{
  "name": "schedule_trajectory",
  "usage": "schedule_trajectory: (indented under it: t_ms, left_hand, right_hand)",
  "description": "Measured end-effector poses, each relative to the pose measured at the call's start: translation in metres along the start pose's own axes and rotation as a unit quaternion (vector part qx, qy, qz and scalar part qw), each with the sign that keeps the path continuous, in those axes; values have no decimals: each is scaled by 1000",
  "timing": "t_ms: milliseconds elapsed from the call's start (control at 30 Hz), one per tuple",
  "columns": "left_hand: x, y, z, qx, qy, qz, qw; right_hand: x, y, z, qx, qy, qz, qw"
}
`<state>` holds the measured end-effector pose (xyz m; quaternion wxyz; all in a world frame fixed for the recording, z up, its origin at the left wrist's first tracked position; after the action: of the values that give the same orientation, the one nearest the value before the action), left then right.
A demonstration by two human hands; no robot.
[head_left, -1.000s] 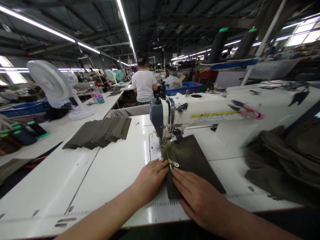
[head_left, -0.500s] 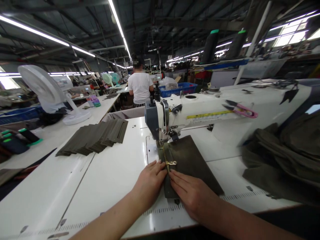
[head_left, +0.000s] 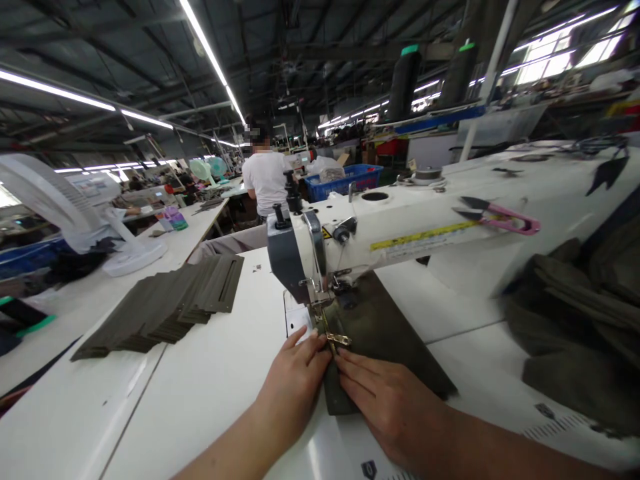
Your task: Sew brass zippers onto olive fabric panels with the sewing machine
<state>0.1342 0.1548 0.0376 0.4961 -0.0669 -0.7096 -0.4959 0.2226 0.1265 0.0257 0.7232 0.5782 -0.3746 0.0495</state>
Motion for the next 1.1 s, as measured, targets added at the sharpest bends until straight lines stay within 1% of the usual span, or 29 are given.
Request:
schedule_trajectory:
  t_ms: [200, 267, 333, 400, 500, 567, 633, 700, 800, 967, 1100]
  left_hand:
    - [-2, 10, 11, 6, -13, -14, 1000]
    - [-3, 12, 13, 7, -10, -20, 1000]
    - [-5, 12, 16, 14, -7, -20, 1000]
    - [-7, 10, 18, 22, -9, -9, 1000]
    - [-8, 7, 17, 40, -9, 33, 999]
    - [-7, 6, 16, 63, 0, 62, 996]
    - [-5, 6, 14, 89, 8, 83, 993]
    - [-4, 5, 12, 109, 11, 92, 990]
    - [-4, 3, 11, 119, 13, 91, 989]
    - [-5, 0, 11, 112, 16, 85, 990]
    - [-5, 0, 10, 107, 9, 79, 991]
  right_hand:
    - [-12, 4, -13, -1, 10, 12, 1000]
    - [-11, 8, -14, 1, 11, 6, 1000]
    - [-5, 12, -15, -13, 23, 0, 1000]
    - [1, 15, -19, -52, 58, 18, 997]
    - [6, 19, -33, -149, 110, 49, 981]
    - [4, 22, -49, -199, 72, 39, 977]
    - [-4, 25, -63, -220, -7, 40, 975]
    - [-20, 28, -75, -228, -63, 71, 969]
    - [-36, 31, -86, -243, -84, 97, 961]
    - [-37, 31, -94, -294, -98, 90, 946]
    - [-39, 27, -99, -346, -120, 92, 926]
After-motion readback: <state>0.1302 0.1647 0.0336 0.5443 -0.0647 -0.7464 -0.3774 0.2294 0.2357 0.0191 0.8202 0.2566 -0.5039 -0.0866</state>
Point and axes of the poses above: each hand's wrist, its own y-axis towards the middle knuckle, its own x-axis out of the back of the hand, z = x × y, the point moved 7 cm from there along y, towards the middle knuckle, and after that the axes turned 12 degrees about -z, right-handed, at the moved point
